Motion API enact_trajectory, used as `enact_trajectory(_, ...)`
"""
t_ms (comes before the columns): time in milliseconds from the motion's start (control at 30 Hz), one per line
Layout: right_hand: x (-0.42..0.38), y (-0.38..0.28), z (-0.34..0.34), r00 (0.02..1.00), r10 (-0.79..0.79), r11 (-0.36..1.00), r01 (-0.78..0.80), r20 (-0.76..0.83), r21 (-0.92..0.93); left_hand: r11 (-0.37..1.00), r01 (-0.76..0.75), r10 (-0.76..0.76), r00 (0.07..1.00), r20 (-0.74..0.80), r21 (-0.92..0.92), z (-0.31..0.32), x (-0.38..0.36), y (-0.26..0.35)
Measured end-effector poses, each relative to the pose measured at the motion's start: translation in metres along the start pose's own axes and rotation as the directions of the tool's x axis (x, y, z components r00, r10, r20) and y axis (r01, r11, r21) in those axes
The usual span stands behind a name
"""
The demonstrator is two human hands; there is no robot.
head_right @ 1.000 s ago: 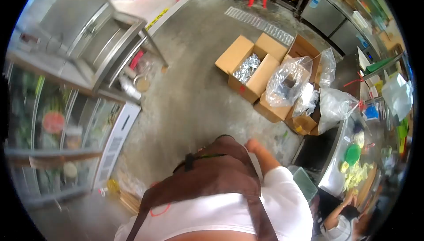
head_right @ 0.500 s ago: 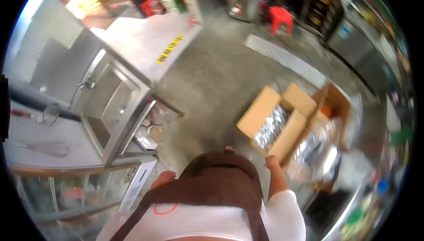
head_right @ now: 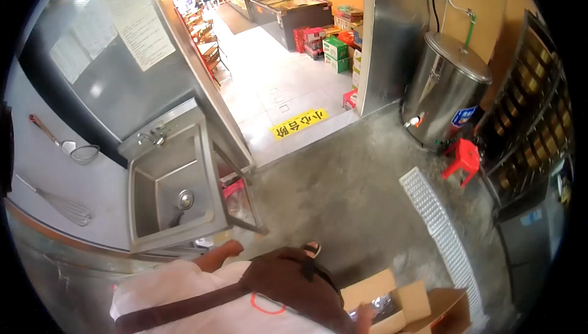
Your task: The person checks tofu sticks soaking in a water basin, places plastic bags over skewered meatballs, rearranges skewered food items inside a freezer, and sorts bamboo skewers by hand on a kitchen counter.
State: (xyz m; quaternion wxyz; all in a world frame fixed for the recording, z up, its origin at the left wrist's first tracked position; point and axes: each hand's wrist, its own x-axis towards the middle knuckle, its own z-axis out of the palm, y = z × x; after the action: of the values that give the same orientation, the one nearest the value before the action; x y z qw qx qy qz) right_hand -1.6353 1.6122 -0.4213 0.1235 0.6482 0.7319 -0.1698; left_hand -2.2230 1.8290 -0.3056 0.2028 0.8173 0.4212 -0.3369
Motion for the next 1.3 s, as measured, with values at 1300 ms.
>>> enact_trajectory(1300,0.077,0.494,-0.119,0.842,0.539,0.704,-0.453,0.003,0.548,0.876,-0.310,0.258,0.948,-0.184,-0.369,-0.587,0.578,0.394)
